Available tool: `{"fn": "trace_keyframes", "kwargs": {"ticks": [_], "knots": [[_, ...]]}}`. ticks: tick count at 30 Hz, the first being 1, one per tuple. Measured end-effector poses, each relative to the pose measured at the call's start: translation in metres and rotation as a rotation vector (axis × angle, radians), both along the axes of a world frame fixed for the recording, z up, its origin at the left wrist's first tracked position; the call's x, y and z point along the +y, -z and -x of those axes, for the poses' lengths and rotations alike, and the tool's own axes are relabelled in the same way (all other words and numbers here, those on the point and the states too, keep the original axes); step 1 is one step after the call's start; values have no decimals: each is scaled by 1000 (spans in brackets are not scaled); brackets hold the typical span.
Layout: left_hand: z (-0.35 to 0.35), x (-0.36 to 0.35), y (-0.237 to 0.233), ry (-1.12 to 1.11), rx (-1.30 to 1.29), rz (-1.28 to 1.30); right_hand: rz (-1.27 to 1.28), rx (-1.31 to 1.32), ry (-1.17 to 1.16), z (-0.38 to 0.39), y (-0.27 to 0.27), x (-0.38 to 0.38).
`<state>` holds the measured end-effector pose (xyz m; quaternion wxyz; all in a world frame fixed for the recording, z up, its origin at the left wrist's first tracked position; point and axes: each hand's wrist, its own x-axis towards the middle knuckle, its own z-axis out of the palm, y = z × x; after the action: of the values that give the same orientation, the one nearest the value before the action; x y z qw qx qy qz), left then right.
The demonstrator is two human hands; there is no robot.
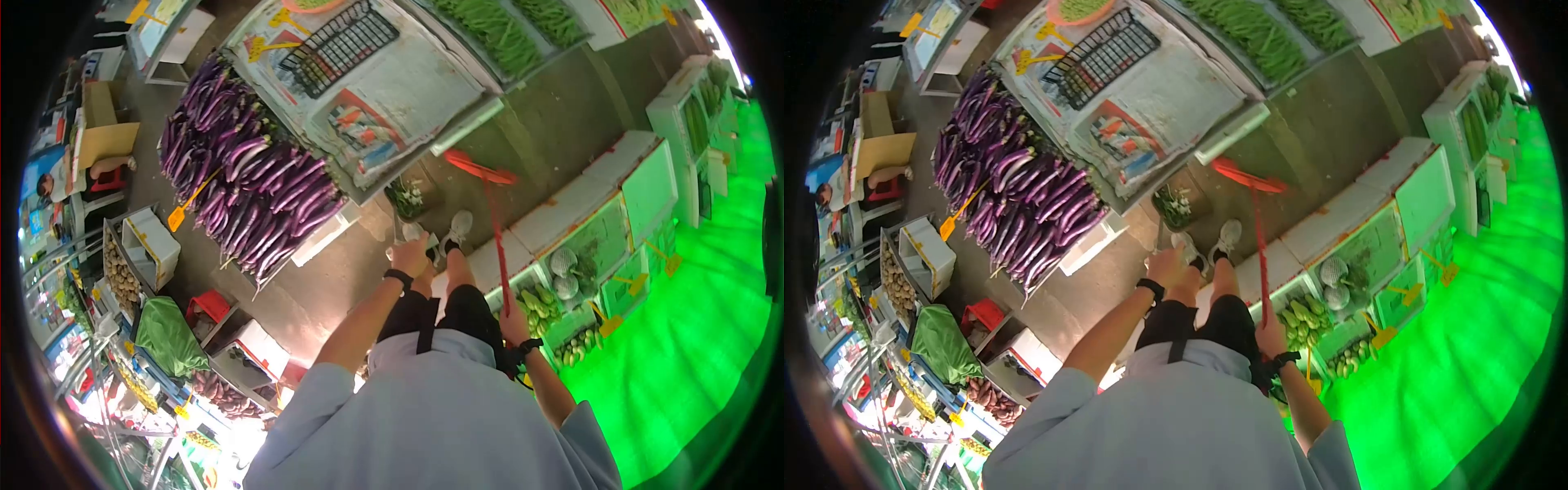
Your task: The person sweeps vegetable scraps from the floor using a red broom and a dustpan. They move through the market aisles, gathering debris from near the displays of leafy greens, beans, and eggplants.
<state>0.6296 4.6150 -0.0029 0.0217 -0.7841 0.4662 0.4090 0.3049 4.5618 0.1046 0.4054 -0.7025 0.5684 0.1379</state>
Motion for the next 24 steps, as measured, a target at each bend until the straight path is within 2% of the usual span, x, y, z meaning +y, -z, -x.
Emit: {"fn": "trace_keyframes", "kwargs": {"ticks": [2,5,9,12,16,18,20,22,24], "knots": [[0,0,6,12,25,-19,-23,-184,91,15,-3,4],[0,1,-4,-8,16,-5,-414,-89,506,5,-54,-14],[-5,10,0,-50,-16,49,-472,-111,542,16,-85,-22],[-11,13,8,-66,0,101,-409,-114,520,28,-79,-26],[-15,5,-10,-72,-41,164,-537,-207,796,25,-79,-47],[-14,3,-14,-76,-48,145,-516,-235,868,20,-74,-52],[-9,12,12,-49,-67,241,-529,-255,932,10,-66,-65],[-5,13,17,-38,-84,299,-573,-367,974,-8,-60,-80],[-1,16,0,-48,-98,301,-671,-441,1024,-23,-55,-89]]}}
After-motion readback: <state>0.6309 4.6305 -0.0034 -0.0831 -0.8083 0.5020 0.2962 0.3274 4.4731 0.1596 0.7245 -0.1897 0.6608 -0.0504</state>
